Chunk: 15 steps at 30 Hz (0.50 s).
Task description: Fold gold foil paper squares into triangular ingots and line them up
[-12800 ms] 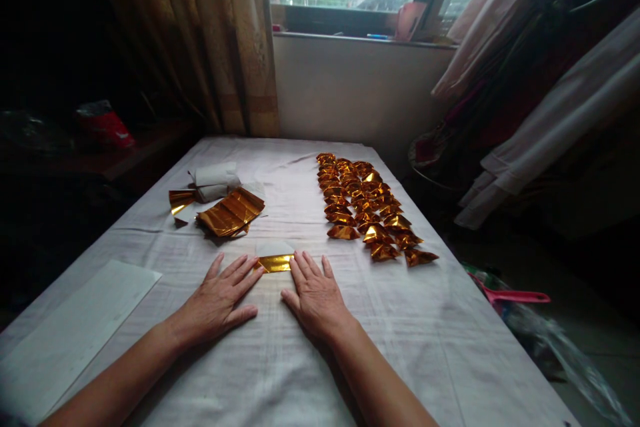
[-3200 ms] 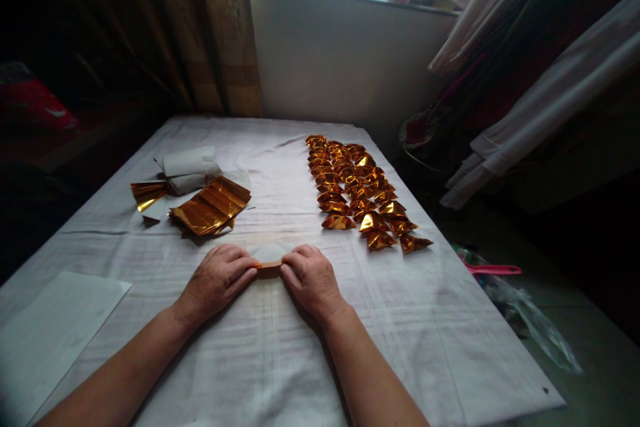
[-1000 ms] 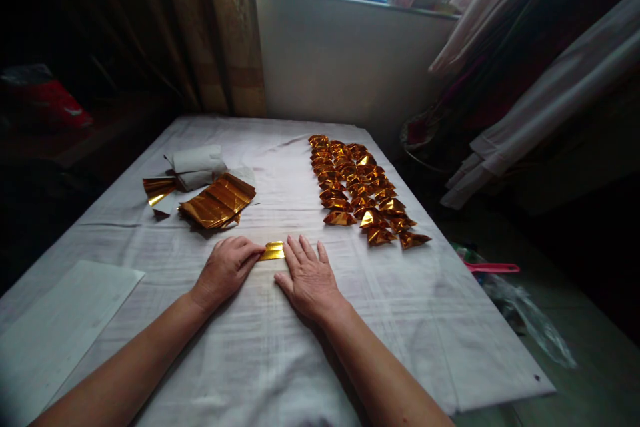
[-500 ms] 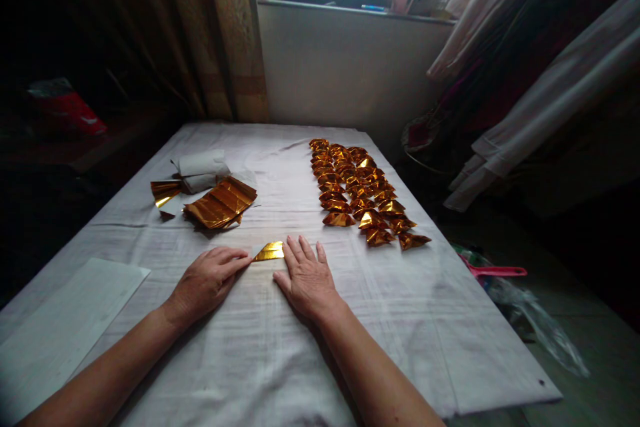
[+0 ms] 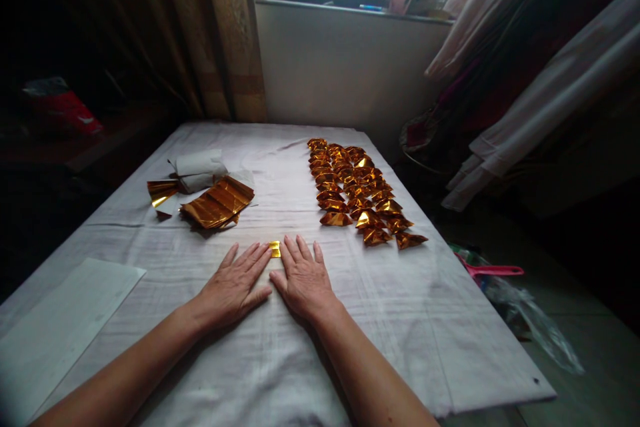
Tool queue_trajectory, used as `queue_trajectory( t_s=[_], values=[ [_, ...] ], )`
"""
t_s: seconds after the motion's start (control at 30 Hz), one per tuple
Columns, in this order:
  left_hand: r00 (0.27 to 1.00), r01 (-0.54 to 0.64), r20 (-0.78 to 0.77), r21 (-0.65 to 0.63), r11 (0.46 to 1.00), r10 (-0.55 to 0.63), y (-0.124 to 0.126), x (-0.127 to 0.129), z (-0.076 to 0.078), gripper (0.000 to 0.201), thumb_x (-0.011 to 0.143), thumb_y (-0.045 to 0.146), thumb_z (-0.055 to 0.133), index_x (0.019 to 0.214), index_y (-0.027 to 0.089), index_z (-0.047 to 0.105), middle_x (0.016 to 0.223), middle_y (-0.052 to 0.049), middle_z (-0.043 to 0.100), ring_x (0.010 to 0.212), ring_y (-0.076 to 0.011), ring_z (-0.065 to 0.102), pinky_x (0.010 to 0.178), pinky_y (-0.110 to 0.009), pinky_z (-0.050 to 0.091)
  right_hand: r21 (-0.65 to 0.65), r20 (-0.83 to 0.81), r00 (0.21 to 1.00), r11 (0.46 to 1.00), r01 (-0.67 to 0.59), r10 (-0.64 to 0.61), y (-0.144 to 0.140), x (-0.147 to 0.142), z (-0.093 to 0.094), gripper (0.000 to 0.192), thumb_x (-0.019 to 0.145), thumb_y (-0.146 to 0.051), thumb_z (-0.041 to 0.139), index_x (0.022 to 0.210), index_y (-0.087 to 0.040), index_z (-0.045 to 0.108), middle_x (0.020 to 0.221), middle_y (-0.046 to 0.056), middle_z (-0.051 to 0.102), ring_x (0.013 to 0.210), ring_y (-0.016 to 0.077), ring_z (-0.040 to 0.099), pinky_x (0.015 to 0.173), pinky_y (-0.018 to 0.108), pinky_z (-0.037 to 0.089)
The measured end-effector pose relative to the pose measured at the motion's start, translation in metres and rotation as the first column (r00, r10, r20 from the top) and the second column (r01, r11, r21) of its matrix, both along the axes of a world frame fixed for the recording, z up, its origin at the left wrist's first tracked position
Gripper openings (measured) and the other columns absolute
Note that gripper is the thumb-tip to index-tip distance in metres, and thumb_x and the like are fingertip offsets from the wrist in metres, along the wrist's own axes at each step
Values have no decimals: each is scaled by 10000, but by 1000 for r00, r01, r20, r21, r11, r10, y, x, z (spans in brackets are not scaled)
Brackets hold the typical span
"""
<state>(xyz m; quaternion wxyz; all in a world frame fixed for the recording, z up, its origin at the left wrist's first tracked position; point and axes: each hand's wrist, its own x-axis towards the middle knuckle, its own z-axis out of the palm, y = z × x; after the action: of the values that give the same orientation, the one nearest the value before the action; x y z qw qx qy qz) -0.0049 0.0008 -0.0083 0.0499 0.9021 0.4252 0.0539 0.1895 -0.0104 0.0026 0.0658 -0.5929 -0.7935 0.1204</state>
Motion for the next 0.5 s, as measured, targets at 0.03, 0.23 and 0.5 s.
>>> queue_trajectory(
  t_s=[0.03,0.23,0.5],
  values=[
    [1000,7,-8,-5,1000,-7,0,-5,-1,665,968,574,368,1515,197,340,1556,-120,379,1457,-265,314,1202,-509,114,2,-1,1000,1000,-1,1,0,0,1,593,987,-486,413,1511,-213,359,1594,52,277,1487,281,215,1196,548,136],
    [1000,-4,-15,31,999,4,-3,-29,4,629,958,571,400,1489,235,398,1500,-110,474,1414,-297,383,1184,-542,133,25,-13,1000,1000,-1,1,-1,0,1,591,984,-480,426,1502,-198,375,1589,60,298,1479,291,233,1188,551,152],
    [986,-70,161,95,993,54,18,-7,30,200,957,354,529,1008,231,678,1051,-58,732,1008,-241,648,1047,-487,338,114,-71,997,993,28,-20,-2,2,1,479,979,-388,446,1416,-197,496,1512,91,454,1413,292,365,1156,518,222]
  ],
)
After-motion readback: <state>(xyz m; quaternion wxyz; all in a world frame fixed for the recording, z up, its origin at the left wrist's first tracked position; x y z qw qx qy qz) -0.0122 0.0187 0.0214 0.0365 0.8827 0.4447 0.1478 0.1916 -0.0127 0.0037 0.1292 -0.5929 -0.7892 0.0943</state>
